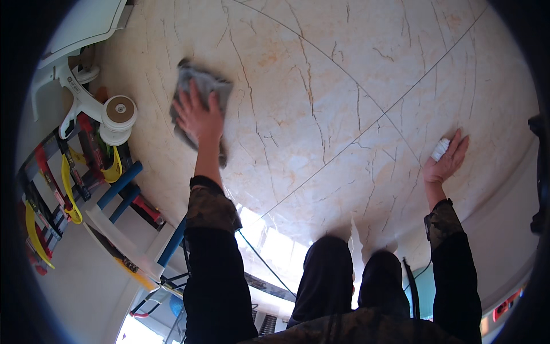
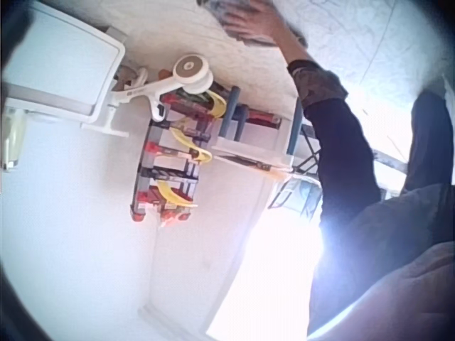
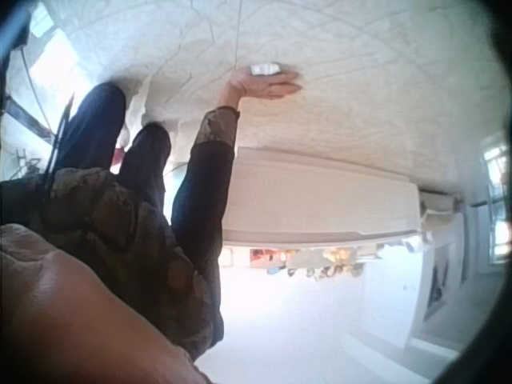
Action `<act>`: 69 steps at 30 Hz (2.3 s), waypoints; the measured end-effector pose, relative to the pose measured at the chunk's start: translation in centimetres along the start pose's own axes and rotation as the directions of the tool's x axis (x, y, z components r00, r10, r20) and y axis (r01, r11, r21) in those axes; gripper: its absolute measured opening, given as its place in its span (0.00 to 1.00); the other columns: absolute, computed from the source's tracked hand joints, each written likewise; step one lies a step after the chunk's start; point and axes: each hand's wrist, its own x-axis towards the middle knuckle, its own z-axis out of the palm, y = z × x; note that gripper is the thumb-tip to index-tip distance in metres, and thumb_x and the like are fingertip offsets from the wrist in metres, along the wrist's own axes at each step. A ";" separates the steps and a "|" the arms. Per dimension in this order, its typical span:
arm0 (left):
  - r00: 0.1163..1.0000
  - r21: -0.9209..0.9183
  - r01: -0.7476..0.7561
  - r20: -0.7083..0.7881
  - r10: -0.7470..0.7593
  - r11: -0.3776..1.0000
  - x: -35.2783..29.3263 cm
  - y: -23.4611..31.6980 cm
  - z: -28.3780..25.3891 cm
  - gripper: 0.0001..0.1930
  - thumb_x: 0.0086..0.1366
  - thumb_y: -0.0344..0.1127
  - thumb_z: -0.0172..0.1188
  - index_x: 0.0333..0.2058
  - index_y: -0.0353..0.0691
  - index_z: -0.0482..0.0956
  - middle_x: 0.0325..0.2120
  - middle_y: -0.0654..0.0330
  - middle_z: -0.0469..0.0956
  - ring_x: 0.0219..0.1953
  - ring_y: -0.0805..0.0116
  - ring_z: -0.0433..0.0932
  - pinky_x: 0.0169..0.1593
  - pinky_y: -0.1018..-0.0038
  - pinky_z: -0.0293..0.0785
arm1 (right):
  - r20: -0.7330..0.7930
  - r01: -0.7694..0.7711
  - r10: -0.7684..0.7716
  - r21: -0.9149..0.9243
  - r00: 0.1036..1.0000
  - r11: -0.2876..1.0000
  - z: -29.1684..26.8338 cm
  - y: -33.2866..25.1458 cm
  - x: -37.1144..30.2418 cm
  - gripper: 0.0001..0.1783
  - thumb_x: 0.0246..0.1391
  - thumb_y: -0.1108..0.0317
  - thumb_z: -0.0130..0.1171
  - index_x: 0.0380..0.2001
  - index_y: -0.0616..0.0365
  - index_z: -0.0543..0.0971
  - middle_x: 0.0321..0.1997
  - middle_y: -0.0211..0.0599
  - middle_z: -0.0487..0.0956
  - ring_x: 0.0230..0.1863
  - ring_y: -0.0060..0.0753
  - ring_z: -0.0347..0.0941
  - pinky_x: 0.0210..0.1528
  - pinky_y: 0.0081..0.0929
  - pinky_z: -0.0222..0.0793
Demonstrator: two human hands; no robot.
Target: The person wipes a white table surface with a cloth and a spray bottle, then kneels to wipe the tiled floor. They move around the room, cleaning different floor areas and briefly walking toward the dining area.
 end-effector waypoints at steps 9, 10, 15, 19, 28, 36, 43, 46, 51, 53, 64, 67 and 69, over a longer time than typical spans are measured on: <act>0.822 -0.067 0.569 0.011 -0.569 0.820 -13.5 -9.0 0.1 0.35 0.77 0.60 0.44 0.75 0.49 0.57 0.73 0.39 0.57 0.74 0.40 0.57 0.74 0.51 0.55 | 0.002 0.007 -0.007 -0.004 1.000 1.000 0.3 0.5 -0.1 0.33 0.72 0.48 0.42 0.75 0.48 0.60 0.78 0.60 0.56 0.79 0.60 0.51 0.75 0.58 0.49; 0.777 -0.078 0.627 0.004 -0.629 0.775 -15.1 -8.9 0.3 0.36 0.77 0.60 0.44 0.75 0.47 0.57 0.73 0.39 0.56 0.74 0.41 0.57 0.74 0.52 0.55 | 0.005 0.004 -0.004 -0.008 1.000 1.000 0.4 0.5 -0.1 0.34 0.72 0.48 0.42 0.76 0.48 0.60 0.78 0.59 0.56 0.79 0.60 0.50 0.75 0.58 0.49; 0.609 -0.147 0.788 0.045 -0.792 0.598 -16.1 -8.9 0.3 0.34 0.78 0.59 0.42 0.72 0.42 0.62 0.71 0.42 0.63 0.71 0.44 0.63 0.73 0.53 0.57 | 0.025 -0.030 0.030 0.004 0.999 1.000 0.1 0.1 -0.1 0.35 0.72 0.48 0.43 0.76 0.47 0.58 0.80 0.57 0.54 0.80 0.59 0.49 0.75 0.60 0.47; 0.673 -0.861 0.480 0.237 -0.701 0.170 -12.1 -5.3 1.5 0.28 0.80 0.52 0.40 0.68 0.41 0.68 0.67 0.54 0.70 0.67 0.61 0.68 0.73 0.65 0.56 | 0.046 -0.045 0.044 0.027 0.998 0.999 -0.2 -0.1 -0.2 0.35 0.72 0.47 0.43 0.77 0.47 0.58 0.80 0.57 0.53 0.80 0.60 0.48 0.75 0.61 0.46; 0.892 -0.443 -0.441 -0.314 0.326 0.781 -15.2 19.5 -1.7 0.31 0.55 0.26 0.63 0.60 0.50 0.78 0.58 0.50 0.75 0.58 0.46 0.74 0.59 0.50 0.71 | 0.036 0.021 -0.022 0.034 0.999 0.999 0.0 0.3 -0.1 0.39 0.70 0.43 0.43 0.77 0.48 0.57 0.79 0.60 0.53 0.80 0.63 0.48 0.74 0.64 0.48; 0.958 -0.651 -0.287 -0.173 0.230 0.703 -20.6 14.4 -11.1 0.30 0.55 0.19 0.60 0.59 0.45 0.81 0.57 0.49 0.76 0.59 0.45 0.72 0.63 0.54 0.69 | 0.003 0.036 -0.036 0.028 0.999 0.999 0.4 0.7 -0.3 0.38 0.69 0.44 0.45 0.77 0.47 0.58 0.78 0.60 0.55 0.79 0.62 0.51 0.73 0.64 0.51; 0.944 -0.831 0.169 -0.019 -0.330 0.530 -20.2 -6.0 -12.2 0.25 0.70 0.23 0.54 0.66 0.34 0.71 0.67 0.49 0.70 0.67 0.55 0.70 0.72 0.62 0.62 | 0.004 0.028 -0.028 -0.001 1.000 1.000 0.6 0.8 -0.1 0.38 0.70 0.43 0.43 0.76 0.47 0.58 0.78 0.60 0.56 0.79 0.62 0.50 0.73 0.63 0.50; 0.920 -0.591 0.374 0.137 -0.368 0.715 -21.7 -11.0 -9.3 0.25 0.71 0.24 0.54 0.67 0.36 0.71 0.69 0.47 0.67 0.70 0.50 0.67 0.73 0.60 0.60 | -0.007 0.035 -0.035 0.024 0.999 0.999 0.8 1.0 -0.1 0.38 0.70 0.42 0.43 0.76 0.47 0.58 0.78 0.61 0.57 0.78 0.62 0.51 0.73 0.62 0.50; 0.990 -0.345 0.142 0.059 -0.129 0.928 -24.3 -9.8 -2.4 0.43 0.63 0.49 0.71 0.73 0.50 0.61 0.77 0.45 0.47 0.77 0.40 0.45 0.74 0.42 0.49 | 0.008 0.074 -0.074 0.031 0.997 0.997 0.3 1.0 -0.2 0.38 0.69 0.47 0.48 0.76 0.50 0.59 0.77 0.62 0.57 0.78 0.64 0.52 0.74 0.60 0.49; 0.984 -0.291 0.171 0.011 -0.176 0.941 -24.6 -10.7 -1.9 0.41 0.62 0.50 0.72 0.70 0.49 0.65 0.76 0.45 0.49 0.75 0.40 0.50 0.72 0.42 0.53 | -0.008 0.115 -0.115 0.025 0.993 0.993 -0.2 0.8 -0.2 0.37 0.69 0.51 0.51 0.76 0.51 0.59 0.78 0.62 0.57 0.78 0.65 0.51 0.75 0.59 0.49; 0.730 -0.259 0.594 -0.223 -0.646 0.761 -19.3 -18.1 4.0 0.26 0.69 0.48 0.63 0.56 0.34 0.72 0.63 0.38 0.65 0.60 0.37 0.69 0.61 0.45 0.68 | 0.100 -0.112 0.109 0.032 0.989 0.993 -0.3 -0.5 -0.5 0.36 0.71 0.48 0.44 0.77 0.48 0.57 0.82 0.57 0.48 0.81 0.62 0.43 0.78 0.61 0.39; 0.757 -0.131 0.598 -0.230 -0.611 0.790 -16.7 -11.2 5.2 0.35 0.72 0.62 0.55 0.64 0.38 0.68 0.66 0.37 0.63 0.64 0.33 0.66 0.63 0.43 0.69 | 0.109 -0.068 0.062 0.055 0.992 0.996 -0.6 -0.5 -0.5 0.44 0.66 0.49 0.49 0.79 0.55 0.51 0.83 0.54 0.46 0.83 0.58 0.39 0.80 0.57 0.31; 0.834 -0.155 0.448 -0.283 -0.474 0.881 -13.6 -4.5 5.0 0.35 0.71 0.65 0.56 0.65 0.45 0.69 0.68 0.41 0.62 0.66 0.33 0.64 0.64 0.42 0.68 | 0.154 -0.055 0.034 0.132 0.987 0.990 -0.6 -0.7 -0.6 0.47 0.63 0.50 0.48 0.79 0.59 0.50 0.84 0.57 0.39 0.85 0.53 0.27 0.81 0.53 0.21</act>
